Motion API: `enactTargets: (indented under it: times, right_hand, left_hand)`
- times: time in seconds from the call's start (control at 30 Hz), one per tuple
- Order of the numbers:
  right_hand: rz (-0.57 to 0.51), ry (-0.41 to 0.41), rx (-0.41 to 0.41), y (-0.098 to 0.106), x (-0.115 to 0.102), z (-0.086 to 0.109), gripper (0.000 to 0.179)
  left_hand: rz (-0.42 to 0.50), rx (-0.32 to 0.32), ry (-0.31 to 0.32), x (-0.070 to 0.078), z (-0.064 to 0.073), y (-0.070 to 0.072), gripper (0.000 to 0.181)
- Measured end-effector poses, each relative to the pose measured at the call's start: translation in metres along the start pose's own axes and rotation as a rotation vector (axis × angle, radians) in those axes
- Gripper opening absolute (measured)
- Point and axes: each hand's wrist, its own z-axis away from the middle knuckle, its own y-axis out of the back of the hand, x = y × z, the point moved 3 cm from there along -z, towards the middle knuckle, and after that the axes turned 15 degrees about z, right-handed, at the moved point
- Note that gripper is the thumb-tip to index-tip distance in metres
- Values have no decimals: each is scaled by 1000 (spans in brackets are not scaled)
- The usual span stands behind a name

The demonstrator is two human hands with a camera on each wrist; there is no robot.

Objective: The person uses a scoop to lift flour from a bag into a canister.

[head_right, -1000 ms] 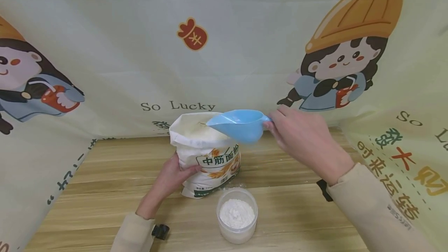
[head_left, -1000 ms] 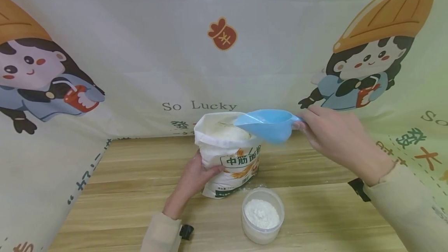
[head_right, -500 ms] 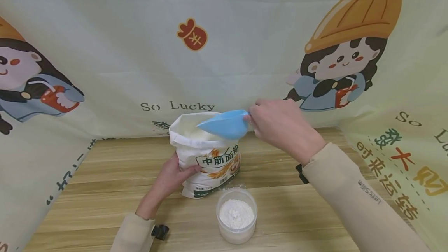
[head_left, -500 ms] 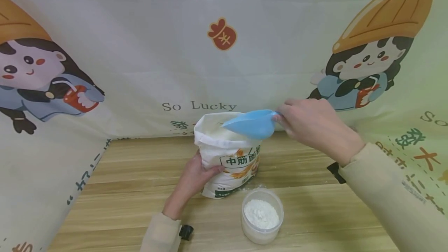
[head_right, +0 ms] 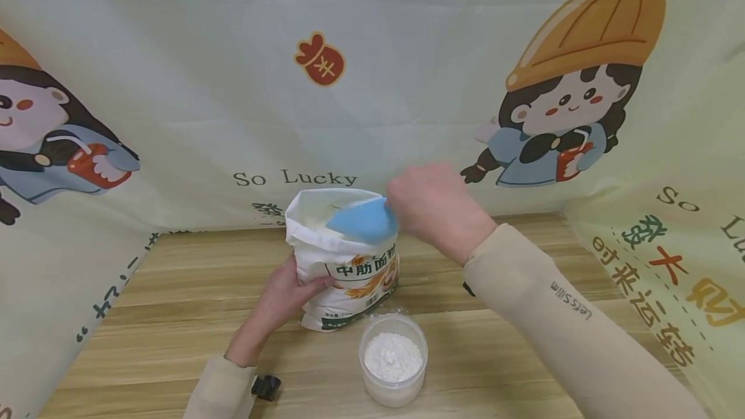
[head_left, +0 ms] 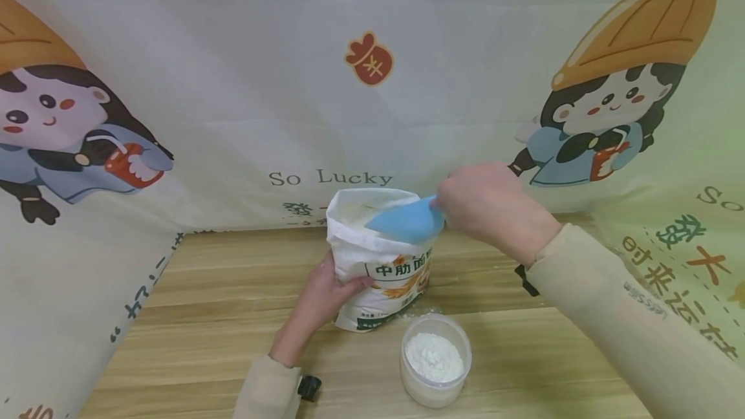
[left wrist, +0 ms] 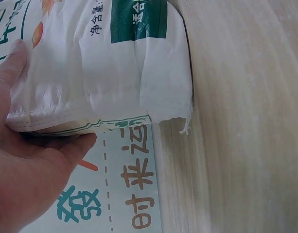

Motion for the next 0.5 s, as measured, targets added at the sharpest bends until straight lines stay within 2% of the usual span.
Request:
enactTargets:
  times: [0.07,0.23,0.5]
  right_hand:
    - [30,10,-6,-1,-4,-1,10]
    - [54,13,-5,-3,-12,-2,15]
    - [58,-32,-22,-7,-22,-5,21]
  left_hand:
    - [2,-4,-1,0,0,0,75]
    - [-2,-4,-10,1,0,0,73]
    - [-28,8,-21,1,1,0,71]
